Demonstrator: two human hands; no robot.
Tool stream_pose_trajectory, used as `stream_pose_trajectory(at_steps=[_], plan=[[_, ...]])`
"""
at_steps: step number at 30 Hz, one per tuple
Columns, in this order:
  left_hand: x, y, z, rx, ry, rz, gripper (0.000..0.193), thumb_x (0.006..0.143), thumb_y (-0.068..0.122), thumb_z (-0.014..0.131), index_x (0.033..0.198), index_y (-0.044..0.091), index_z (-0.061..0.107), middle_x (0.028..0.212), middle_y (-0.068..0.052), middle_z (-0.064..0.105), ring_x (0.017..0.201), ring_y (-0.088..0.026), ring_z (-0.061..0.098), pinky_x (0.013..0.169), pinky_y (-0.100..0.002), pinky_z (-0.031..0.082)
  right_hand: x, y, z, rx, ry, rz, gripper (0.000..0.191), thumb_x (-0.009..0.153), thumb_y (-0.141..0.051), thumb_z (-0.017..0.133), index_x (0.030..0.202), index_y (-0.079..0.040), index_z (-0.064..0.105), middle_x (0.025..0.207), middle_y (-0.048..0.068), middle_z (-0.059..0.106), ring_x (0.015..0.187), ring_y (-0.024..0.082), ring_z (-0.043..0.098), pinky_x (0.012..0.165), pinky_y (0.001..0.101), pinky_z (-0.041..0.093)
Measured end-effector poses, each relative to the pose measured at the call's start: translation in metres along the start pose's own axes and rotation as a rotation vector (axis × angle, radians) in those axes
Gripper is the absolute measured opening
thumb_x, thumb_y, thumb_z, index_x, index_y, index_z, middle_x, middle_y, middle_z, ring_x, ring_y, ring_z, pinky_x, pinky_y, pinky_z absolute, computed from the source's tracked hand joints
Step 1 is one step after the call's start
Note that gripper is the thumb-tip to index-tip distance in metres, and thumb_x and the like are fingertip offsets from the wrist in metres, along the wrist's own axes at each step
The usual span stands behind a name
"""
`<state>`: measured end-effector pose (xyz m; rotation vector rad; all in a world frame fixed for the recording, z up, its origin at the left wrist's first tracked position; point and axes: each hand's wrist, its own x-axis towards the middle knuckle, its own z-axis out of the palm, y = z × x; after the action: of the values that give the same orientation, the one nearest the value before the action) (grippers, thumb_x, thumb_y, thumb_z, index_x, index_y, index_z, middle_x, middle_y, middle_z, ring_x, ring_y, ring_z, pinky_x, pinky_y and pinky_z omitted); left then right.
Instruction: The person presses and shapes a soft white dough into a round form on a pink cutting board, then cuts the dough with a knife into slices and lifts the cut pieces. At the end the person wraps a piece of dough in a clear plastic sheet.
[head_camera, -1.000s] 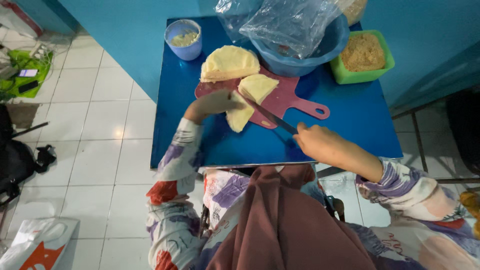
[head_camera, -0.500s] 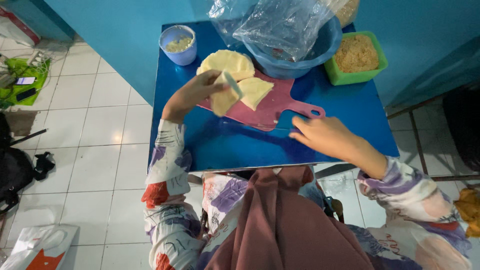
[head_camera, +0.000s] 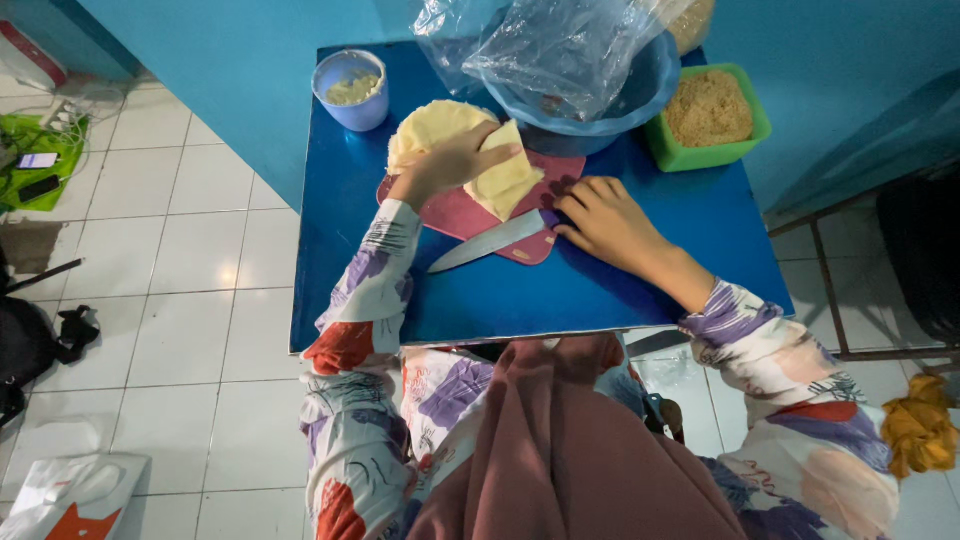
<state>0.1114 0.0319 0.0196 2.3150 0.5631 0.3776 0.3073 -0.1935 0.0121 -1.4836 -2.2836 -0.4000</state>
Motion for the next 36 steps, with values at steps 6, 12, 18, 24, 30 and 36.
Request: stream_pose_trajectory(at_steps=[6,12,18,24,30,36], plan=[[-0.002,-0.010,-0.007,-0.295,-0.229,-0.213,0.068,0.093,0.058,0.056,0.136,0.005,0.060,0.122,-0.012,0.072,0.112,-0.026,0.065,0.092,-0.034,0.050,0.003,0.004,0.003,0.349,0.048,0.258,0.017,0.097,-0.015,0.065,0.111,-0.006,0.065,0.111,0.014,0.064,0.112,0.037,0.058,0.097,0.0458,0.048],[0.013,-0.021,0.010,-0.116,-0.200,0.120,0.066,0.105,0.055,0.061,0.138,-0.003,0.057,0.133,-0.015,0.061,0.122,-0.023,0.053,0.100,-0.033,0.040,0.041,0.005,0.013,0.676,0.127,0.445,0.023,0.102,-0.021,0.067,0.118,-0.005,0.064,0.110,0.010,0.069,0.100,0.026,0.066,0.087,0.0377,0.053],[0.025,0.010,-0.014,-0.019,-0.377,0.083,0.057,0.101,0.054,0.055,0.111,0.000,0.074,0.098,-0.011,0.072,0.092,-0.019,0.064,0.081,-0.031,0.051,0.066,0.006,0.013,1.100,0.039,0.575,0.047,0.096,-0.023,0.077,0.132,-0.006,0.053,0.105,0.007,0.068,0.092,0.014,0.065,0.076,0.0294,0.054],[-0.011,0.048,-0.041,-0.145,-0.094,-0.203,0.062,0.094,0.055,0.062,0.134,0.010,0.053,0.101,-0.003,0.068,0.078,-0.012,0.066,0.064,-0.028,0.054,0.076,0.009,0.006,1.567,0.105,0.716,0.050,0.096,-0.018,0.071,0.134,-0.006,0.041,0.105,0.008,0.065,0.087,0.017,0.070,0.071,0.0324,0.064],[-0.007,0.028,-0.043,-0.236,-0.258,-0.093,0.056,0.096,0.053,0.061,0.122,0.004,0.067,0.106,-0.003,0.069,0.089,-0.010,0.065,0.072,-0.024,0.056,0.075,0.005,-0.007,1.336,0.010,0.809,0.040,0.099,-0.024,0.069,0.122,-0.004,0.043,0.092,0.011,0.069,0.064,0.017,0.070,0.054,0.0318,0.059],[0.001,0.001,-0.029,0.033,-0.227,-0.072,0.053,0.097,0.055,0.060,0.114,0.006,0.072,0.094,-0.004,0.070,0.081,-0.016,0.065,0.069,-0.029,0.051,0.074,0.003,-0.015,0.769,0.006,0.623,0.032,0.102,-0.033,0.066,0.113,-0.004,0.058,0.072,0.008,0.068,0.051,0.015,0.063,0.045,0.0306,0.047]])
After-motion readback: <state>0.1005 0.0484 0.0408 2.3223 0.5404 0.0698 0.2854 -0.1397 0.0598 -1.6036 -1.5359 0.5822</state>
